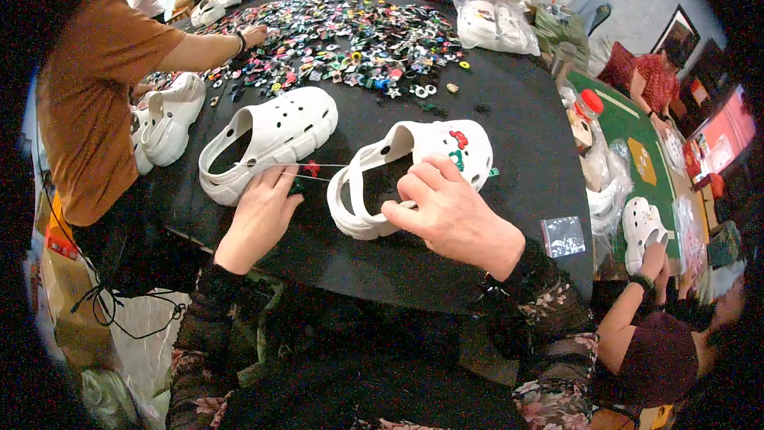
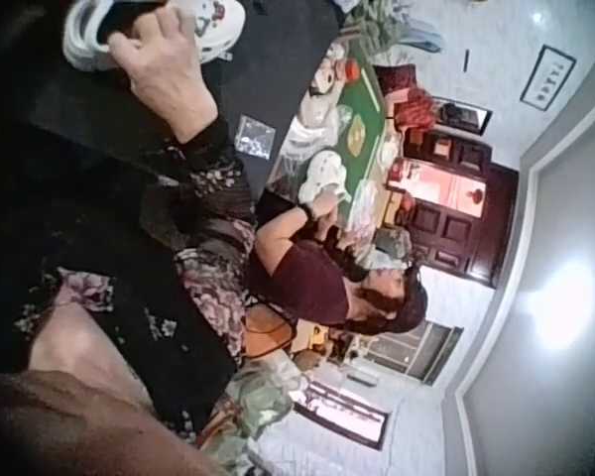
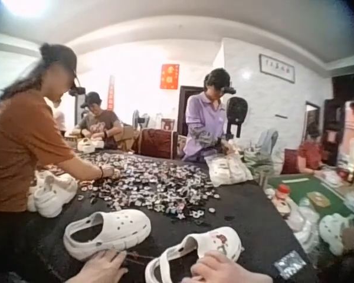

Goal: Attaching decorative charms to rubber clogs.

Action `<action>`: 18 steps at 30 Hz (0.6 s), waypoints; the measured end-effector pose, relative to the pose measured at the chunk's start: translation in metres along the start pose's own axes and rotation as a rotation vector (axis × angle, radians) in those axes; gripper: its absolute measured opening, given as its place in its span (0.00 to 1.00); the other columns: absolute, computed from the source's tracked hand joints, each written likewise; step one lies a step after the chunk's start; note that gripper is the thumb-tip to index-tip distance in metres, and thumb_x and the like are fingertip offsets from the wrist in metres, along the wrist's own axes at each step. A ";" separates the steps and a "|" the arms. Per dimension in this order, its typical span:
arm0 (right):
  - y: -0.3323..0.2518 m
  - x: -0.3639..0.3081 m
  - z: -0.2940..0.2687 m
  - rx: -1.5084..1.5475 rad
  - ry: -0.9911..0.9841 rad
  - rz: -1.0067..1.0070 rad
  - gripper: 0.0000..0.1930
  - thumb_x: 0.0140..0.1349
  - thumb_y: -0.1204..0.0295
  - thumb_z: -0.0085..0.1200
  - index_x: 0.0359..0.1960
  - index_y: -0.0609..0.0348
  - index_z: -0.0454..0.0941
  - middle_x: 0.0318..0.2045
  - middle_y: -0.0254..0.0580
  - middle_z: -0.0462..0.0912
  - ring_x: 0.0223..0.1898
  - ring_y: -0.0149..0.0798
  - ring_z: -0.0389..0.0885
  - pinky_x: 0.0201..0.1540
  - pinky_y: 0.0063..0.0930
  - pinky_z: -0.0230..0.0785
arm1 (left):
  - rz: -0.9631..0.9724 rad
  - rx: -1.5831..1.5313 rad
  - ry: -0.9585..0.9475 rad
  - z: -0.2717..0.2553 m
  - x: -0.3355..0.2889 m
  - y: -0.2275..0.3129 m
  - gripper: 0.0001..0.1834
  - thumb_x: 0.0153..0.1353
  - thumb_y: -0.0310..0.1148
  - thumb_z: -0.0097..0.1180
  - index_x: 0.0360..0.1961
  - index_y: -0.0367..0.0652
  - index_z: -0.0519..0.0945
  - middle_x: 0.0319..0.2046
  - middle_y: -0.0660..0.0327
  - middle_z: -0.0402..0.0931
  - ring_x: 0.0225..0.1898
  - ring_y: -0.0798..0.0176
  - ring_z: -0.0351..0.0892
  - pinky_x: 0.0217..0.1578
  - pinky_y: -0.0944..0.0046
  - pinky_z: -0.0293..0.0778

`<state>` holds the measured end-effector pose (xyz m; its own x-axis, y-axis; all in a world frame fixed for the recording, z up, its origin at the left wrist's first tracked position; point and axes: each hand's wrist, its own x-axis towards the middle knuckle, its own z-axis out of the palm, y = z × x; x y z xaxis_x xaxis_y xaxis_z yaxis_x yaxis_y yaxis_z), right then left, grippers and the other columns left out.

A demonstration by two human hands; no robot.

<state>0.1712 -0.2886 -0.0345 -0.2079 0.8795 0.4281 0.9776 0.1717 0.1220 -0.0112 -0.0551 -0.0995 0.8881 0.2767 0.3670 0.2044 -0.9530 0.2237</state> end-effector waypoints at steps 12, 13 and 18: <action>-0.012 -0.019 -0.001 -0.025 0.002 -0.011 0.06 0.51 0.71 0.53 0.31 0.52 0.74 0.31 0.34 0.72 0.42 0.38 0.74 0.55 0.41 0.61 | 0.150 0.178 0.038 0.039 0.029 -0.012 0.12 0.54 0.33 0.62 0.38 0.40 0.77 0.36 0.54 0.72 0.40 0.48 0.75 0.38 0.53 0.74; -0.012 -0.020 0.000 -0.016 0.018 -0.001 0.05 0.51 0.71 0.53 0.31 0.52 0.73 0.30 0.35 0.72 0.42 0.38 0.74 0.55 0.40 0.61 | 0.163 0.180 0.025 0.043 0.028 -0.015 0.12 0.54 0.34 0.62 0.35 0.39 0.76 0.36 0.53 0.71 0.40 0.47 0.75 0.39 0.53 0.74; -0.013 -0.027 -0.002 -0.007 0.061 0.004 0.06 0.52 0.70 0.52 0.30 0.54 0.72 0.31 0.36 0.73 0.43 0.40 0.73 0.55 0.42 0.64 | 0.141 0.145 -0.007 0.027 0.022 -0.008 0.10 0.55 0.27 0.56 0.38 0.38 0.75 0.36 0.52 0.71 0.40 0.47 0.73 0.42 0.53 0.72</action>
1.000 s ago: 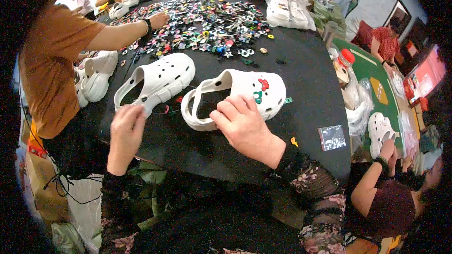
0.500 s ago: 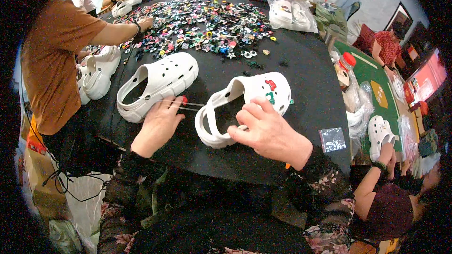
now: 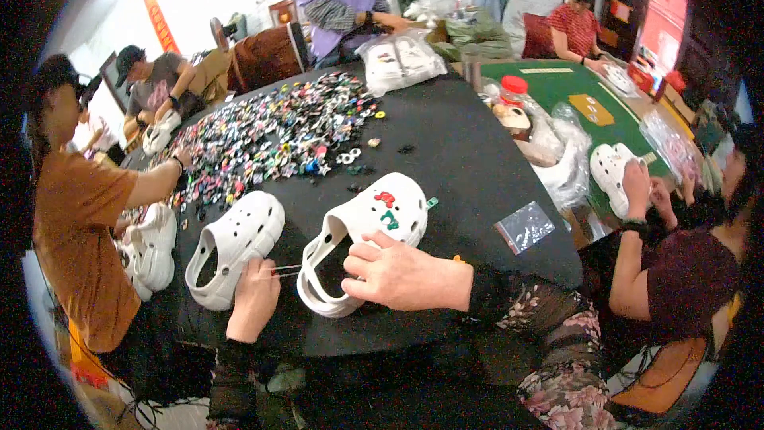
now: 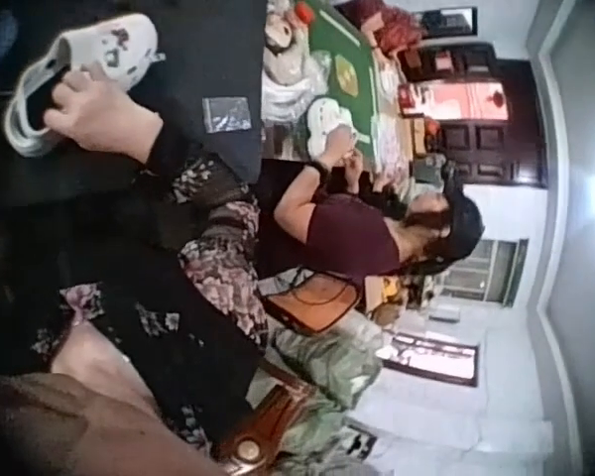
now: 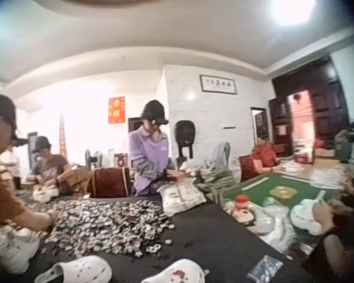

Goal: Attaching decorative charms to rubber clogs.

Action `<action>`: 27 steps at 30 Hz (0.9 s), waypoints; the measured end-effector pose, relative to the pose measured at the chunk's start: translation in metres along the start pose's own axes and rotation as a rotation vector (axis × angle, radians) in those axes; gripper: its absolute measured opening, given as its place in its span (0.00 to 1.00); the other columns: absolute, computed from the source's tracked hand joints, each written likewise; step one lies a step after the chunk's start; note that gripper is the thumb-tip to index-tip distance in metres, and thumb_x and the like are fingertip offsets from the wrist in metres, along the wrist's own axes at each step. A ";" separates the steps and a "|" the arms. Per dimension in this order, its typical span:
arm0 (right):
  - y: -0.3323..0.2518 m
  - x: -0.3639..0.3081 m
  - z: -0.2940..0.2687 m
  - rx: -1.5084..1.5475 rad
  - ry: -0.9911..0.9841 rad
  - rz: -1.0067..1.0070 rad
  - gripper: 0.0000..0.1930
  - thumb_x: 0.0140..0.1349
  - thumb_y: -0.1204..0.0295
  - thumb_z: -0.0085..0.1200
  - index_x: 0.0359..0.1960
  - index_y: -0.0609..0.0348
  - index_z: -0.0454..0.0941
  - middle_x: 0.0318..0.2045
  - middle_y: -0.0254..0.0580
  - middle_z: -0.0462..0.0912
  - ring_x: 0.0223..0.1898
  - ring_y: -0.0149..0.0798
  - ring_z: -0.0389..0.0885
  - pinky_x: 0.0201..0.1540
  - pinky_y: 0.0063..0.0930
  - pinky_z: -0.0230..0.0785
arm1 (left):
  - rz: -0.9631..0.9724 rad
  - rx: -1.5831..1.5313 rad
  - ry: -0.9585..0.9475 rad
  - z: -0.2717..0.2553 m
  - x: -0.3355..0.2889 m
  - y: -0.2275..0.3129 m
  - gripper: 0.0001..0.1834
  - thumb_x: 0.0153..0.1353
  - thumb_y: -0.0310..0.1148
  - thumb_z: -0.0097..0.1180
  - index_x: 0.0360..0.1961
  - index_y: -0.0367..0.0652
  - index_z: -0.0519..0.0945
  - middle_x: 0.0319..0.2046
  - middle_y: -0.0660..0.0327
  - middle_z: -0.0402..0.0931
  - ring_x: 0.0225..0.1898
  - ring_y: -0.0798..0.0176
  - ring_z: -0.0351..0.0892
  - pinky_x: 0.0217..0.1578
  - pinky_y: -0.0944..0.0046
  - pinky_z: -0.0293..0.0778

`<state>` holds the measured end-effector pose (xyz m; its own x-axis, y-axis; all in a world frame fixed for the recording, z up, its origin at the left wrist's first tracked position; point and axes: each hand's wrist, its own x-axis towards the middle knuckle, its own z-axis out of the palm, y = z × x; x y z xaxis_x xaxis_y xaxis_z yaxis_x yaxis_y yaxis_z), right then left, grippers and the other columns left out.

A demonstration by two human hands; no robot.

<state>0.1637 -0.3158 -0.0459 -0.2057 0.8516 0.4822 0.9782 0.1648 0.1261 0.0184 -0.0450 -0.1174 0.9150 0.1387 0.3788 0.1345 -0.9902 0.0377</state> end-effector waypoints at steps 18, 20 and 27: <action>-0.004 0.002 -0.003 0.212 0.061 0.083 0.12 0.53 0.70 0.58 0.40 0.57 0.75 0.38 0.40 0.76 0.47 0.42 0.75 0.54 0.41 0.66 | -0.217 -0.515 -0.104 -0.058 -0.036 0.022 0.09 0.53 0.19 0.51 0.38 0.34 0.75 0.35 0.48 0.74 0.33 0.50 0.77 0.35 0.56 0.72; -0.004 0.007 -0.004 0.350 0.078 0.131 0.15 0.54 0.70 0.59 0.44 0.58 0.75 0.40 0.42 0.76 0.47 0.44 0.75 0.55 0.40 0.66 | -0.318 -0.700 -0.097 -0.076 -0.032 0.033 0.07 0.53 0.17 0.53 0.34 0.34 0.76 0.31 0.54 0.74 0.28 0.60 0.74 0.31 0.65 0.70; -0.018 0.044 0.002 1.605 0.305 0.733 0.19 0.72 0.62 0.45 0.55 0.65 0.70 0.40 0.34 0.78 0.41 0.30 0.77 0.45 0.23 0.70 | 0.046 -0.599 0.309 -0.128 0.024 0.104 0.15 0.49 0.12 0.52 0.39 0.36 0.76 0.38 0.52 0.75 0.36 0.52 0.77 0.36 0.63 0.74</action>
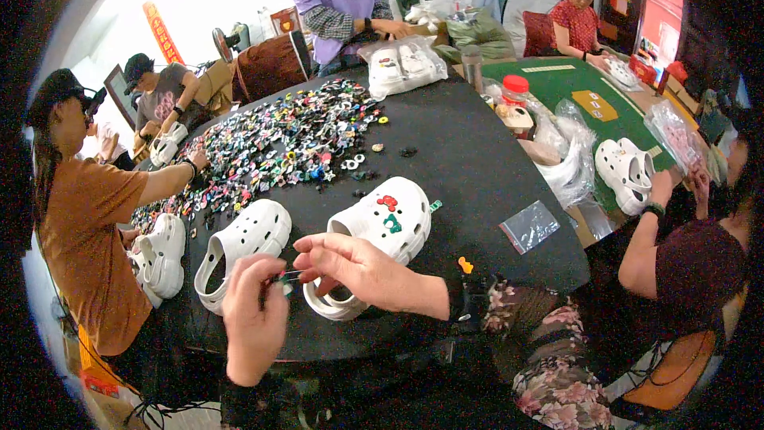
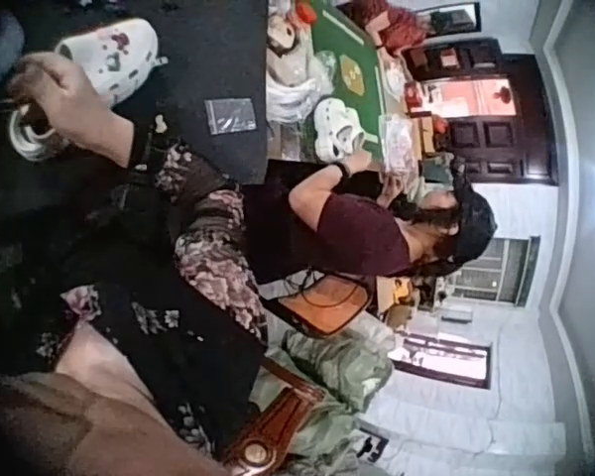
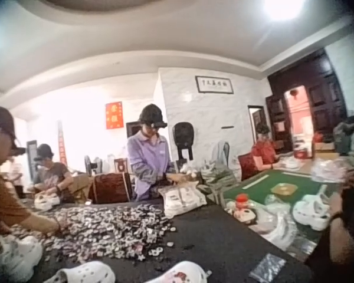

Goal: Attaching decorative charms to rubber clogs.

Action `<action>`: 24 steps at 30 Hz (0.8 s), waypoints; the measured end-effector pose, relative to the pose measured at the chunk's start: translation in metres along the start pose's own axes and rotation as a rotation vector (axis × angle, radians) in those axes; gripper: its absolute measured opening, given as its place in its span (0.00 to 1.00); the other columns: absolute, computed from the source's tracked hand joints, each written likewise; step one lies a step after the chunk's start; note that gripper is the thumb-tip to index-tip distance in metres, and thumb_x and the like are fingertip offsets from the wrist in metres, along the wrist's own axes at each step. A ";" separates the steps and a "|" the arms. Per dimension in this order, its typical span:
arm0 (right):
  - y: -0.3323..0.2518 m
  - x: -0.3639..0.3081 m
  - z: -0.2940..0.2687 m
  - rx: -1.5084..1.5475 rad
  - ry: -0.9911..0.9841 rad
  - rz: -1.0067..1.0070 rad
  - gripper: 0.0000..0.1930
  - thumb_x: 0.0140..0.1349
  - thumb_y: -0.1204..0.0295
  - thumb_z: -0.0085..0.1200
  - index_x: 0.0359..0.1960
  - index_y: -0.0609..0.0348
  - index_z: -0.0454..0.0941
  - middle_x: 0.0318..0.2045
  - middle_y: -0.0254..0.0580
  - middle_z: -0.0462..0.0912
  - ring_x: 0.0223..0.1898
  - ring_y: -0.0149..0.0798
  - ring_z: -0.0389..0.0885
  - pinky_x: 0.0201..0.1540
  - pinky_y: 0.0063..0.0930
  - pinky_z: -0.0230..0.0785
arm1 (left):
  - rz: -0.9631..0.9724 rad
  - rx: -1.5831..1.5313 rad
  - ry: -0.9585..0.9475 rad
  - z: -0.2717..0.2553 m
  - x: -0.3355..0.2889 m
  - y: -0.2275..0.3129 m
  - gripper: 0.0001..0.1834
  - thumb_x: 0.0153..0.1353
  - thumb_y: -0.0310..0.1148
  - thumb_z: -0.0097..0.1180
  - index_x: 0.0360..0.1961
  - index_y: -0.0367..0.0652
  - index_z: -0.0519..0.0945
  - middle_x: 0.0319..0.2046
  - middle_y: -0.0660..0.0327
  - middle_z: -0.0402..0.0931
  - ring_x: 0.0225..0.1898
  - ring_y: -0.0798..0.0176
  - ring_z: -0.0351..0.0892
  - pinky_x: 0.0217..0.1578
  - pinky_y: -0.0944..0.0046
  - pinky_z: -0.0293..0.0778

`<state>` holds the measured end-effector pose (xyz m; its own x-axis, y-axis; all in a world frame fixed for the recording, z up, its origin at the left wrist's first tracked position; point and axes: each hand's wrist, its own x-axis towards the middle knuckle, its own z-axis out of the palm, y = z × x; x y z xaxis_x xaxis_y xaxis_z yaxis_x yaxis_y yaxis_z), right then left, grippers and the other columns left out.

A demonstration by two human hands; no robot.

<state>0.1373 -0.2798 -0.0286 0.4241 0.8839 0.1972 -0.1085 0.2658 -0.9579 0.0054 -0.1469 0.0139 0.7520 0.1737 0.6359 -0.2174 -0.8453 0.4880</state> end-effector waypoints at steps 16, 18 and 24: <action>0.025 0.013 -0.015 0.947 0.324 0.210 0.24 0.74 0.52 0.33 0.49 0.59 0.74 0.46 0.42 0.80 0.50 0.39 0.78 0.56 0.35 0.70 | 0.422 0.483 -0.137 0.065 0.024 -0.009 0.23 0.53 0.28 0.58 0.52 0.33 0.74 0.56 0.53 0.70 0.44 0.57 0.74 0.41 0.58 0.65; 0.026 0.014 -0.015 0.982 0.324 0.205 0.23 0.74 0.53 0.34 0.48 0.58 0.75 0.45 0.41 0.80 0.49 0.39 0.78 0.55 0.34 0.71 | 0.412 0.512 -0.155 0.065 0.022 -0.009 0.23 0.54 0.28 0.58 0.53 0.33 0.74 0.57 0.52 0.70 0.47 0.56 0.74 0.44 0.58 0.66; 0.029 0.015 -0.017 0.915 0.388 0.308 0.17 0.73 0.55 0.40 0.42 0.55 0.75 0.38 0.37 0.80 0.42 0.35 0.79 0.49 0.34 0.73 | 0.399 0.463 -0.110 0.057 0.014 -0.008 0.22 0.53 0.26 0.59 0.51 0.34 0.75 0.56 0.51 0.71 0.52 0.51 0.73 0.50 0.55 0.66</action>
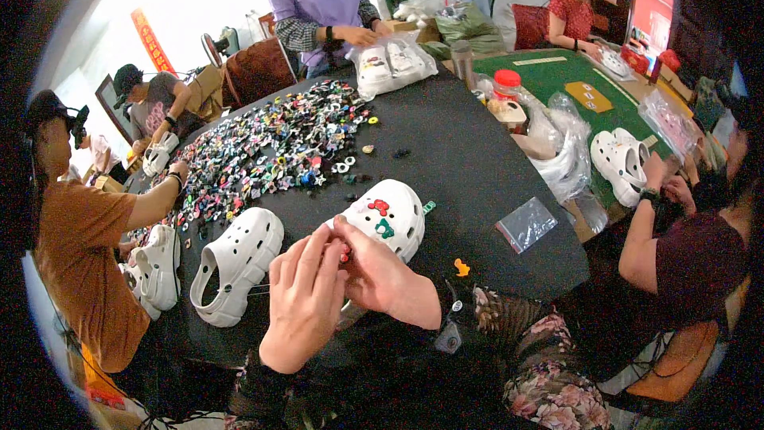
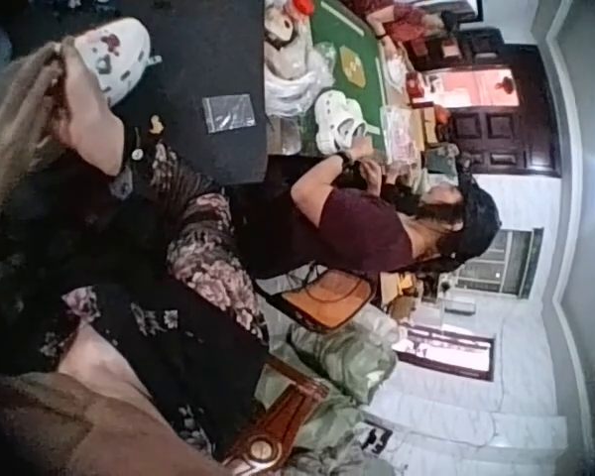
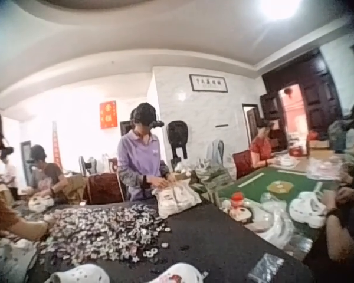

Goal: Attaching decorative charms to rubber clogs.

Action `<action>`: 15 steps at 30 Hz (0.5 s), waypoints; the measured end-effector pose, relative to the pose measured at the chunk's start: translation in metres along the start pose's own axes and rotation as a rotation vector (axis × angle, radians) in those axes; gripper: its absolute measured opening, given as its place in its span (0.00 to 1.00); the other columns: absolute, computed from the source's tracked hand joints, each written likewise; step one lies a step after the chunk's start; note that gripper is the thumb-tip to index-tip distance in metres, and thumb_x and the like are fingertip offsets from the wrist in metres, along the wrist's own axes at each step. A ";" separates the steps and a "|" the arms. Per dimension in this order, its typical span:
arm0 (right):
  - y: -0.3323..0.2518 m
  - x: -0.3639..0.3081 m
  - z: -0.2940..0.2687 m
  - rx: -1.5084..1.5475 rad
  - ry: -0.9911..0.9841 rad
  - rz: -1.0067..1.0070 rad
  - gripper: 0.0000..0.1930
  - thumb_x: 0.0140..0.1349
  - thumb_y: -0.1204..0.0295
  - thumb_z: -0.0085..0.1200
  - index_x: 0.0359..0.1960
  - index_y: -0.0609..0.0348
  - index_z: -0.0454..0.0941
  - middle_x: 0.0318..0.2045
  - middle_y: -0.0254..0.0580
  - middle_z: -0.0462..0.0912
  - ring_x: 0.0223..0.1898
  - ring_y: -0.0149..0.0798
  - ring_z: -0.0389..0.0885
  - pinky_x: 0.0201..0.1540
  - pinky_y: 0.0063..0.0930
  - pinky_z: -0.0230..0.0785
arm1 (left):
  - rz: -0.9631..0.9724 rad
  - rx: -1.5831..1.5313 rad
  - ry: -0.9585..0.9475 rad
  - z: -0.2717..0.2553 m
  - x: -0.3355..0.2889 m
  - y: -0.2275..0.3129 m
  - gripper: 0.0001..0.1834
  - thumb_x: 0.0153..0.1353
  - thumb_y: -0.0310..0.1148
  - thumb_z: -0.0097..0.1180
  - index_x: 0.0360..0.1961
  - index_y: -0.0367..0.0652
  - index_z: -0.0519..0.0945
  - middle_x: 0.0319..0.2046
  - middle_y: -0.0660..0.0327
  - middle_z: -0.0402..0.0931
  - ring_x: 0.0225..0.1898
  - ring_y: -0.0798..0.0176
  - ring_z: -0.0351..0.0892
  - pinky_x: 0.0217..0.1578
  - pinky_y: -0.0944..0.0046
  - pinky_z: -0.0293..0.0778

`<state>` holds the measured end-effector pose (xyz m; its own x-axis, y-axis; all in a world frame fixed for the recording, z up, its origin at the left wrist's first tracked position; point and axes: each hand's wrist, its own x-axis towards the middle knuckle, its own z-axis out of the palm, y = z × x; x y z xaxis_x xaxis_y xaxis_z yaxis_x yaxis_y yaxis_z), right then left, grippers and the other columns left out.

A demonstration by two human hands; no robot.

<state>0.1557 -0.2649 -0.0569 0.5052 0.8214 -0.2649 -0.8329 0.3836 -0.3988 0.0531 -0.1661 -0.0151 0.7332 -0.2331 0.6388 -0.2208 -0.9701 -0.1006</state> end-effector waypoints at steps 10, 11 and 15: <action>-0.044 -0.024 0.003 -0.045 -0.244 -0.050 0.12 0.70 0.59 0.46 0.38 0.55 0.73 0.22 0.30 0.69 0.24 0.27 0.65 0.19 0.20 0.55 | -0.420 0.045 0.165 -0.025 -0.055 -0.075 0.17 0.55 0.22 0.57 0.48 0.34 0.76 0.49 0.47 0.75 0.49 0.44 0.75 0.49 0.52 0.69; -0.051 -0.031 0.003 -0.140 -0.235 -0.094 0.11 0.70 0.61 0.46 0.39 0.56 0.72 0.21 0.29 0.66 0.22 0.25 0.63 0.16 0.18 0.52 | -0.523 -0.020 0.190 -0.023 -0.070 -0.094 0.15 0.57 0.22 0.55 0.47 0.33 0.76 0.46 0.48 0.76 0.47 0.45 0.75 0.48 0.54 0.70; -0.063 -0.048 -0.001 -0.532 -0.218 -0.199 0.08 0.69 0.68 0.49 0.43 0.59 0.74 0.20 0.27 0.65 0.18 0.22 0.60 0.15 0.16 0.51 | -0.855 -0.173 0.150 -0.038 -0.098 -0.134 0.11 0.64 0.27 0.50 0.42 0.29 0.78 0.35 0.52 0.77 0.34 0.61 0.77 0.37 0.63 0.72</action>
<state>0.1844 -0.3287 -0.0196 0.5352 0.8444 0.0234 -0.4712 0.3214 -0.8214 -0.0138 -0.0106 -0.0356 0.6025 0.5902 0.5373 0.2608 -0.7818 0.5663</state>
